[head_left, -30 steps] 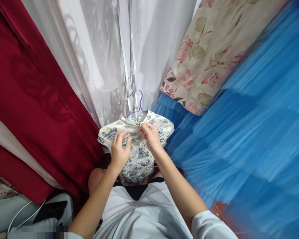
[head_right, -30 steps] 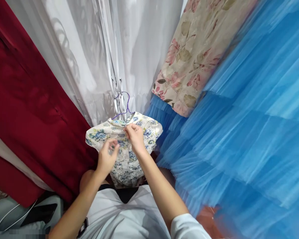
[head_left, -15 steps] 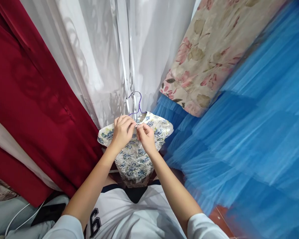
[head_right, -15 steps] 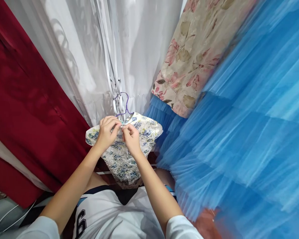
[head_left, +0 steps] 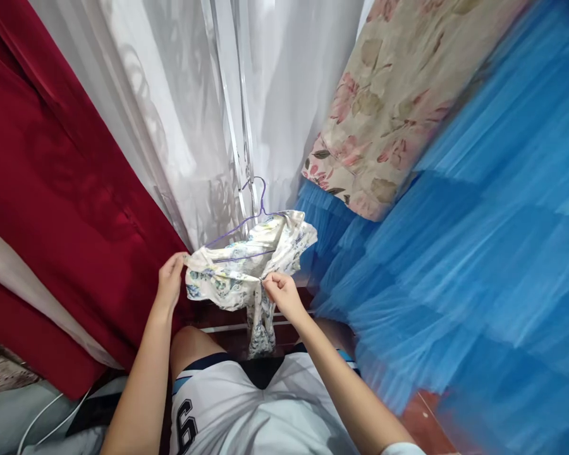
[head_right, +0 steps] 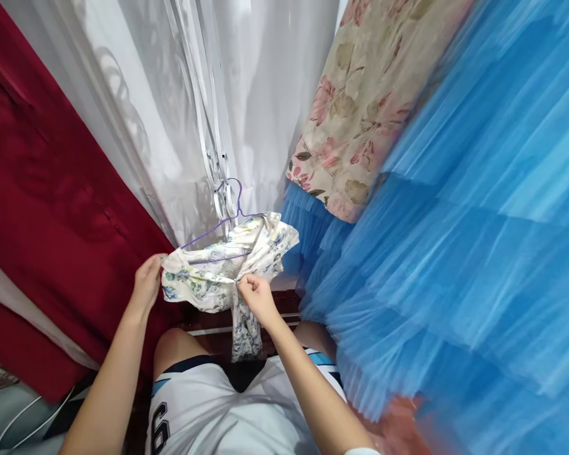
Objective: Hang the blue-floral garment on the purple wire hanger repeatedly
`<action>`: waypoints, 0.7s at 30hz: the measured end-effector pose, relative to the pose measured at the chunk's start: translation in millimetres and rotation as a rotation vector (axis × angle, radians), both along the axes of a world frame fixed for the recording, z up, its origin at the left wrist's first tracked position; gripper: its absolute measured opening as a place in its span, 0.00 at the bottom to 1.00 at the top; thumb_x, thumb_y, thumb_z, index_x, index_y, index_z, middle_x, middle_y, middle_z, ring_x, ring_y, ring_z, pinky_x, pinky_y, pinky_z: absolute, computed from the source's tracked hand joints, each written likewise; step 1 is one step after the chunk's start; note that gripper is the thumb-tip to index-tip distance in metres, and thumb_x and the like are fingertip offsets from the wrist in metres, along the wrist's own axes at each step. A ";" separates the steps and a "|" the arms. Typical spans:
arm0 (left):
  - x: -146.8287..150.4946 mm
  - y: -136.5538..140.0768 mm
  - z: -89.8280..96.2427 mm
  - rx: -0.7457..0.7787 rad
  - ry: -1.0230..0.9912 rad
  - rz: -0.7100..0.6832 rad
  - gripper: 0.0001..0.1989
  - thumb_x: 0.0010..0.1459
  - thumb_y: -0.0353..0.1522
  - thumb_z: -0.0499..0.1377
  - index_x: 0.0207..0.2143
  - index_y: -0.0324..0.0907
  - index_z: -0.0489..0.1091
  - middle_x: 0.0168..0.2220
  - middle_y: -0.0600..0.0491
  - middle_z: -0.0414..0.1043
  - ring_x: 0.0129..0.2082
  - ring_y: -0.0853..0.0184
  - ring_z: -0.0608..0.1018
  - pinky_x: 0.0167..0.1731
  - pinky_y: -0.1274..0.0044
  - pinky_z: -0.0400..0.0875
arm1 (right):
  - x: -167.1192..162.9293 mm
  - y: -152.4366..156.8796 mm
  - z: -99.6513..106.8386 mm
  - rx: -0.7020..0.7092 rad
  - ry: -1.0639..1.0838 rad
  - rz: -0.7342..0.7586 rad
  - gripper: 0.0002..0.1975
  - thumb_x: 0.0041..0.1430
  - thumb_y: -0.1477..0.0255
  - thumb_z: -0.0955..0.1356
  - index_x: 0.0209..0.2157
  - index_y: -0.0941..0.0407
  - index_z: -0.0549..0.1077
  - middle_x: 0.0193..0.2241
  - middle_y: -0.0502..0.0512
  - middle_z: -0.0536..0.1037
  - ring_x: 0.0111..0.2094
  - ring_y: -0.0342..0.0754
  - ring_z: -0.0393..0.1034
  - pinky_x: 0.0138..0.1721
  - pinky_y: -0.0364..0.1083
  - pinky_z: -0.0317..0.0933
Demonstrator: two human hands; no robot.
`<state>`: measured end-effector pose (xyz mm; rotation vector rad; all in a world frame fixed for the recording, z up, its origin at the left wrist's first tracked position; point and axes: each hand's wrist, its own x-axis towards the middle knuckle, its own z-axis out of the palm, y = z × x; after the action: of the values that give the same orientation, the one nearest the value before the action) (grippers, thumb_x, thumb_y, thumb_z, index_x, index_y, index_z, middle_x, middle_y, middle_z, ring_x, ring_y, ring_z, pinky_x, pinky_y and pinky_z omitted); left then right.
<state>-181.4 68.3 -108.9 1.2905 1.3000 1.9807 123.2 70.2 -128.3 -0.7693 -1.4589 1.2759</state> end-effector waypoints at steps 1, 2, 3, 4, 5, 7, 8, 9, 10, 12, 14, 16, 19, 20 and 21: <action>4.0 -4.3 -16.2 -0.028 -0.081 -0.055 0.20 0.55 0.46 0.62 0.38 0.37 0.73 0.37 0.49 0.75 0.38 0.65 0.76 0.43 0.75 0.69 | 0.3 -0.1 -3.9 -0.008 -0.001 -0.011 0.14 0.55 0.68 0.65 0.18 0.55 0.61 0.12 0.43 0.60 0.15 0.39 0.51 0.19 0.41 0.46; 10.9 -9.1 -31.1 -0.044 -0.158 -0.111 0.20 0.55 0.47 0.62 0.38 0.38 0.73 0.36 0.50 0.74 0.37 0.66 0.76 0.42 0.75 0.69 | 1.6 0.5 -8.6 -0.016 -0.011 -0.040 0.15 0.55 0.68 0.64 0.18 0.55 0.61 0.12 0.44 0.60 0.15 0.40 0.51 0.20 0.41 0.47; 20.2 -14.4 -44.5 -0.044 -0.227 -0.151 0.20 0.56 0.47 0.62 0.38 0.39 0.72 0.36 0.50 0.74 0.37 0.66 0.76 0.42 0.75 0.70 | 4.2 1.4 -14.2 -0.027 -0.027 -0.084 0.15 0.56 0.67 0.64 0.18 0.55 0.61 0.12 0.44 0.61 0.16 0.40 0.52 0.20 0.41 0.47; 31.1 -20.0 -56.0 -0.042 -0.286 -0.178 0.19 0.56 0.47 0.62 0.38 0.40 0.72 0.38 0.50 0.75 0.38 0.66 0.76 0.43 0.75 0.69 | 8.3 2.5 -20.4 -0.038 -0.049 -0.137 0.15 0.56 0.66 0.63 0.18 0.55 0.61 0.13 0.45 0.61 0.16 0.40 0.53 0.20 0.41 0.48; 42.9 -25.8 -65.3 -0.048 -0.330 -0.187 0.19 0.56 0.47 0.62 0.40 0.41 0.73 0.40 0.50 0.75 0.40 0.65 0.76 0.44 0.75 0.69 | 13.7 3.8 -27.1 -0.048 -0.072 -0.192 0.15 0.56 0.65 0.63 0.18 0.54 0.61 0.13 0.45 0.61 0.16 0.41 0.53 0.21 0.42 0.48; 67.9 -37.3 -76.4 -0.095 -0.336 -0.181 0.21 0.55 0.47 0.62 0.42 0.42 0.73 0.43 0.49 0.74 0.44 0.63 0.75 0.46 0.74 0.68 | 27.6 6.4 -40.2 -0.062 -0.113 -0.293 0.16 0.56 0.64 0.62 0.18 0.54 0.60 0.14 0.45 0.60 0.17 0.41 0.53 0.21 0.42 0.48; 80.4 -42.6 -77.8 -0.131 -0.285 -0.191 0.21 0.55 0.48 0.62 0.43 0.42 0.73 0.45 0.48 0.74 0.46 0.62 0.75 0.47 0.74 0.68 | 35.4 8.0 -46.2 -0.065 -0.130 -0.332 0.16 0.56 0.63 0.62 0.18 0.54 0.59 0.14 0.45 0.60 0.18 0.41 0.52 0.22 0.42 0.48; 92.7 -47.5 -76.4 -0.166 -0.201 -0.219 0.21 0.56 0.48 0.61 0.43 0.41 0.73 0.45 0.47 0.74 0.48 0.61 0.74 0.48 0.74 0.67 | 43.0 9.8 -51.4 -0.068 -0.148 -0.362 0.16 0.57 0.63 0.61 0.18 0.54 0.58 0.15 0.46 0.60 0.18 0.42 0.52 0.22 0.42 0.48; 104.8 -51.9 -72.7 -0.190 -0.095 -0.266 0.20 0.58 0.47 0.59 0.42 0.41 0.73 0.45 0.47 0.73 0.48 0.60 0.73 0.49 0.73 0.66 | 50.2 11.7 -56.1 -0.073 -0.174 -0.388 0.16 0.56 0.63 0.61 0.18 0.54 0.58 0.15 0.46 0.60 0.19 0.42 0.52 0.23 0.42 0.48; 127.7 -58.4 -60.4 -0.196 0.109 -0.386 0.17 0.63 0.44 0.55 0.41 0.40 0.72 0.44 0.46 0.72 0.48 0.61 0.73 0.50 0.73 0.64 | 61.5 15.1 -63.6 -0.086 -0.245 -0.409 0.16 0.55 0.64 0.61 0.17 0.54 0.59 0.14 0.47 0.60 0.19 0.42 0.53 0.23 0.42 0.48; 148.9 -61.9 -46.9 -0.175 0.214 -0.471 0.15 0.66 0.41 0.51 0.40 0.40 0.71 0.43 0.47 0.71 0.46 0.62 0.72 0.50 0.73 0.63 | 66.8 15.9 -70.0 -0.099 -0.331 -0.387 0.14 0.51 0.66 0.62 0.15 0.54 0.61 0.14 0.47 0.62 0.19 0.43 0.55 0.23 0.42 0.49; 167.8 -62.7 -37.0 -0.159 0.229 -0.503 0.15 0.68 0.40 0.49 0.39 0.40 0.70 0.42 0.48 0.71 0.45 0.63 0.72 0.50 0.74 0.62 | 65.8 12.3 -75.2 -0.106 -0.406 -0.351 0.13 0.48 0.68 0.64 0.14 0.55 0.64 0.13 0.48 0.64 0.19 0.43 0.57 0.24 0.42 0.50; 190.9 -61.4 -29.3 -0.155 0.178 -0.515 0.15 0.68 0.39 0.48 0.39 0.40 0.69 0.41 0.48 0.70 0.46 0.64 0.72 0.51 0.75 0.62 | 57.0 -0.6 -77.8 -0.105 -0.462 -0.315 0.12 0.49 0.68 0.65 0.16 0.56 0.67 0.16 0.50 0.68 0.22 0.45 0.62 0.27 0.42 0.54; 197.1 -61.0 -27.4 -0.148 0.158 -0.516 0.15 0.68 0.39 0.48 0.39 0.41 0.69 0.41 0.48 0.70 0.46 0.63 0.72 0.51 0.74 0.61 | 54.2 -6.0 -76.1 -0.100 -0.467 -0.306 0.11 0.50 0.67 0.65 0.18 0.56 0.68 0.18 0.50 0.70 0.24 0.46 0.64 0.29 0.43 0.56; 202.6 -60.7 -25.1 -0.137 0.144 -0.517 0.14 0.68 0.39 0.49 0.39 0.41 0.69 0.42 0.48 0.70 0.47 0.63 0.72 0.51 0.74 0.61 | 52.3 -11.6 -72.7 -0.087 -0.462 -0.290 0.11 0.52 0.65 0.65 0.21 0.56 0.70 0.20 0.51 0.72 0.27 0.48 0.66 0.31 0.44 0.58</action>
<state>21.2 7.6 -134.0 1.5355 1.0087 1.4409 175.6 58.6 -201.0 -1.3483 -1.5820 0.9821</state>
